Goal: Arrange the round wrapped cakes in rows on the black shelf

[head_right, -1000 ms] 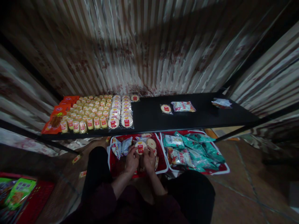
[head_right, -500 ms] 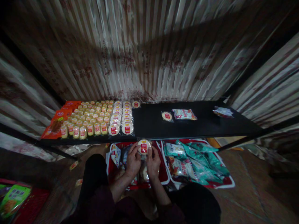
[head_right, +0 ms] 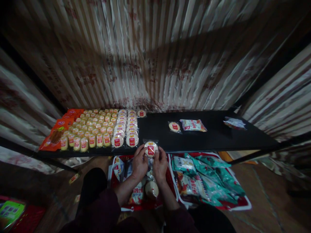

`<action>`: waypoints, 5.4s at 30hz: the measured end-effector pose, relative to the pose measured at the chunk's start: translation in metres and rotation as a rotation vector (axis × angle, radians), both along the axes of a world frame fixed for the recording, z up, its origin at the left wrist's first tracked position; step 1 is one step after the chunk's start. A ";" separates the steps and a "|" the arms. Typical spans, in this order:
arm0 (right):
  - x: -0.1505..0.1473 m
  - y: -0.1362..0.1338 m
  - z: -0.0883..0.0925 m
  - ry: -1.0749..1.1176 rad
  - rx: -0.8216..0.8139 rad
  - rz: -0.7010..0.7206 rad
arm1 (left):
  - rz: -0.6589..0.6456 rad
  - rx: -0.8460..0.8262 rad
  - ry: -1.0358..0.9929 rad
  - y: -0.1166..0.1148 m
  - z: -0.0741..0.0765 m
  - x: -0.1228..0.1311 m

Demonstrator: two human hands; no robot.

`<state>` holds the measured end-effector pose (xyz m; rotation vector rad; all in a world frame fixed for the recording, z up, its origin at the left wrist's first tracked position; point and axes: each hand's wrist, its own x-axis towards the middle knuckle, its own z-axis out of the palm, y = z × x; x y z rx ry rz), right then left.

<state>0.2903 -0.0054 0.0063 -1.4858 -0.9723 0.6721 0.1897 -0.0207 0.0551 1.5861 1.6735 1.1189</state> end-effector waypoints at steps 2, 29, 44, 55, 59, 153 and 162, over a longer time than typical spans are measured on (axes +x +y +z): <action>0.001 0.008 0.003 0.005 0.003 0.017 | 0.005 -0.006 0.008 0.008 0.002 0.001; 0.009 0.121 0.006 -0.101 0.015 0.132 | -0.024 -0.163 0.131 0.094 0.029 0.009; -0.004 0.183 0.011 -0.049 0.011 0.145 | 0.027 -0.140 0.144 0.143 0.025 0.010; -0.011 0.223 0.016 -0.054 0.062 0.165 | 0.028 -0.140 0.122 0.179 0.036 0.006; -0.017 0.237 0.016 -0.052 0.061 0.153 | 0.048 -0.143 0.150 0.190 0.033 0.002; 0.005 -0.010 0.030 -0.436 0.038 0.373 | -0.332 -0.088 0.289 -0.026 0.016 -0.003; 0.013 -0.090 -0.041 -0.571 -0.327 0.497 | -0.476 -0.331 0.367 -0.103 -0.056 -0.001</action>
